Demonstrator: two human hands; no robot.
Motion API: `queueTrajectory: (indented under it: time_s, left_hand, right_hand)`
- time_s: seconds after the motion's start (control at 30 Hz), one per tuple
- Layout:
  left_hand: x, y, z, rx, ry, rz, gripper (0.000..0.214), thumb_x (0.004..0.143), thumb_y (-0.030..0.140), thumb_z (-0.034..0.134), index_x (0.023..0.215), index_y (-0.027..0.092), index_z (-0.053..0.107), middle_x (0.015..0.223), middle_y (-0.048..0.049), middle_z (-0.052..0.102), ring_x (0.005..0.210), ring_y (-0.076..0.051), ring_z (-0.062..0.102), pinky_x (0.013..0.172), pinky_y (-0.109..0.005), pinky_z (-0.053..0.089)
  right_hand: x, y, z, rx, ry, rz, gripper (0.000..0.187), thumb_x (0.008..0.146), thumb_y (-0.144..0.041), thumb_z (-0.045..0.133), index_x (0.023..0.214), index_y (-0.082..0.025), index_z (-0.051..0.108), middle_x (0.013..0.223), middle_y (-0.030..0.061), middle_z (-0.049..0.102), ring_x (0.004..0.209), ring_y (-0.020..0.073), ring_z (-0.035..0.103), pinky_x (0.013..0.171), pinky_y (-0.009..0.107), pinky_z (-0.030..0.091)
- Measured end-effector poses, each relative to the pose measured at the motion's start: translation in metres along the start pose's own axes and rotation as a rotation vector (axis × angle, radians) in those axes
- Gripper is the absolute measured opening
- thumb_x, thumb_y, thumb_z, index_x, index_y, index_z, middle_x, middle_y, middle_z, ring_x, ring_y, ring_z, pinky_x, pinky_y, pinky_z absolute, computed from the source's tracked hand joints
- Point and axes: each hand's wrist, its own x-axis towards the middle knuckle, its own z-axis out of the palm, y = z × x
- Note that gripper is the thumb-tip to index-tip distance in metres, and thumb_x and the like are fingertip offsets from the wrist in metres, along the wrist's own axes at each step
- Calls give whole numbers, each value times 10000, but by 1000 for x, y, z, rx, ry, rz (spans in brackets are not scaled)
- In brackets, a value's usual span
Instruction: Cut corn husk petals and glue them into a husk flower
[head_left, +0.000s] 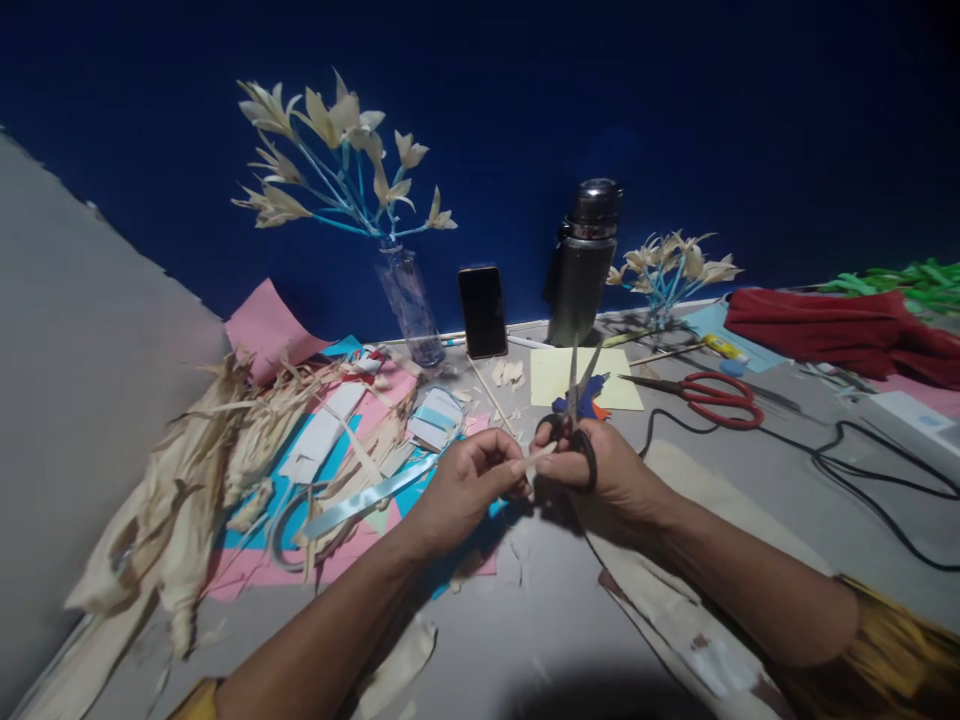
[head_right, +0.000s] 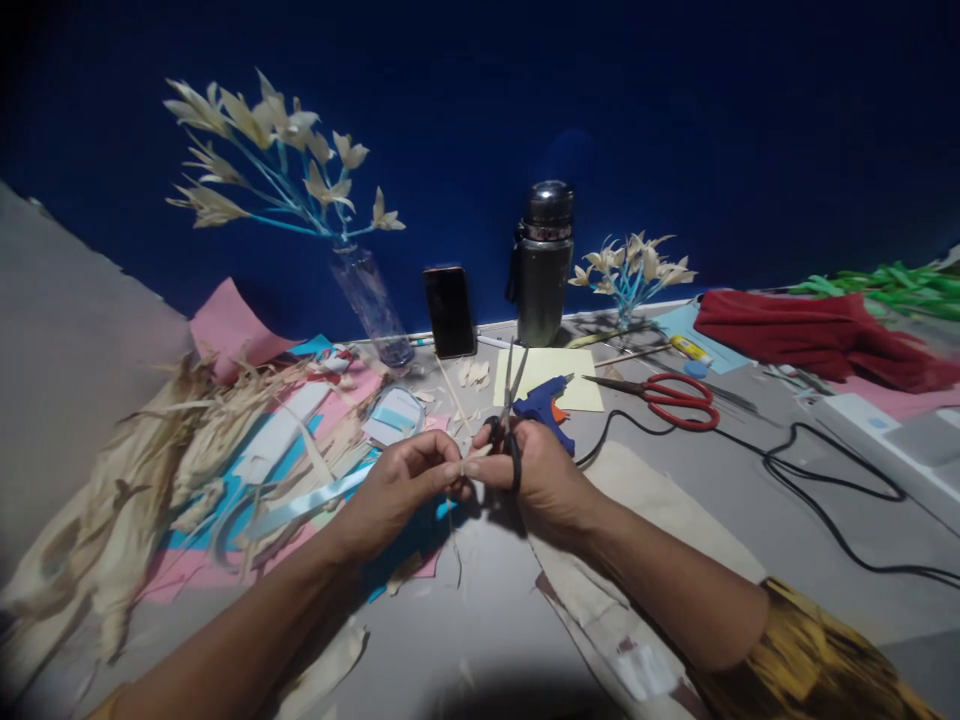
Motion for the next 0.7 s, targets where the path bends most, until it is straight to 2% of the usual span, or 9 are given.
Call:
queueTrajectory:
  time_s: [0.13,0.3,0.53,0.7]
  left_hand:
    - [0,-4,4,-37,1,-24,234,761,344,802,760,162,657,707,-36,649,679,-152,614,668,-260,470]
    - [1,-10,2,-39,3,-35,285,792,405,775,771,165,624,668,-36,659,649,-144,593,657,-254,448]
    - [1,-13,1,-62,-50,-12,280,807,392,769,773,161,614,703,-29,655,690,-143,602,692,-259,460]
    - [2,-8,-3,-130,-69,-44,281,802,382,779,792,158,610,709,-48,684,665,-145,616,670,-264,483]
  right_hand:
    - [-3,3,5,-36,35,13,382,641,-256,880,878,-180,592,659,-27,651,585,149,637,562,242,471]
    - [-2,-2,4,-105,75,16,414,627,-267,879,898,-180,578,624,-38,649,516,126,600,501,217,435]
    - [-3,-1,4,-28,-16,32,387,626,-271,875,853,-178,576,634,-2,666,566,155,614,542,246,444]
    - [-1,-15,-1,39,25,-31,324,595,-247,858,792,-156,617,644,-37,554,526,83,457,498,211,336]
